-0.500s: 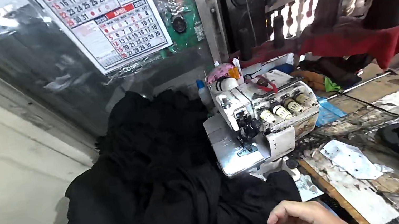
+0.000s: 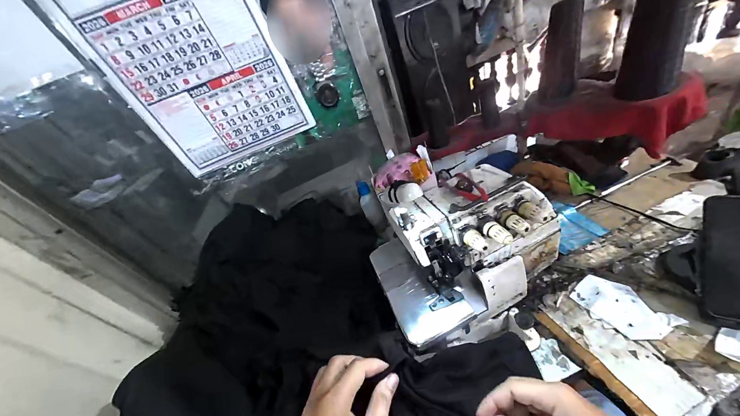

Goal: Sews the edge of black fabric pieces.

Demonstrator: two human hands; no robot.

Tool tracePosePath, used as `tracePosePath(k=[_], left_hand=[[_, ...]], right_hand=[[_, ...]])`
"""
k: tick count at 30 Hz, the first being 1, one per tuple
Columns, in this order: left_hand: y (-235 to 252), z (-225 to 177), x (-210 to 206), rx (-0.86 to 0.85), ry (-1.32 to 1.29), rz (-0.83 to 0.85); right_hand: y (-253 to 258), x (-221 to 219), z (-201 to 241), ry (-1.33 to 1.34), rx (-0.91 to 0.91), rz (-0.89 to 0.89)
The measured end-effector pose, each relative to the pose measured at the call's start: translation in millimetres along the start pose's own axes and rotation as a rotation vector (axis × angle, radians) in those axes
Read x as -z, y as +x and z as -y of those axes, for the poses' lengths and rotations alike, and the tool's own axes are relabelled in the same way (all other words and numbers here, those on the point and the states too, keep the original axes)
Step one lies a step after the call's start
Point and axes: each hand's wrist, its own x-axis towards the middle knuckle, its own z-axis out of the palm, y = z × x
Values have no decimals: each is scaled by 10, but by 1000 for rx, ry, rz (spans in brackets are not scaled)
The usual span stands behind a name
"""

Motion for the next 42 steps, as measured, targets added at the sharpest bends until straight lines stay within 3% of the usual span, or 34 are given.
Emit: tracePosePath(k=[5,9,12,14,17,23,29,42], left_hand=[[-56,-346,96,-163,-178,-29],[-212,-732,-153,-263,-198,152],[-365,-748,-501,-288,-128,272],[-332,-809,-431,-265,-168,367],[-82,-902,-273,-242,-249,327],[138,-699,-632,-268,-52,275],[95,-700,-611,-69,-344,439],[-12,-718,-741,153,-780,415]], right_hand=[[339,-167,135,319,-117,-2],[224,-96,129,634,-211,-28],[44,-33,-21,492,-207,-240],[-53,25,-120,349,-184,-302],[-122,113,-110,285,-140,-281],[-67,110,22,442,-173,-212],[-28,20,-8,421,-192,-270],[-73,32,25,253,-186,-283]])
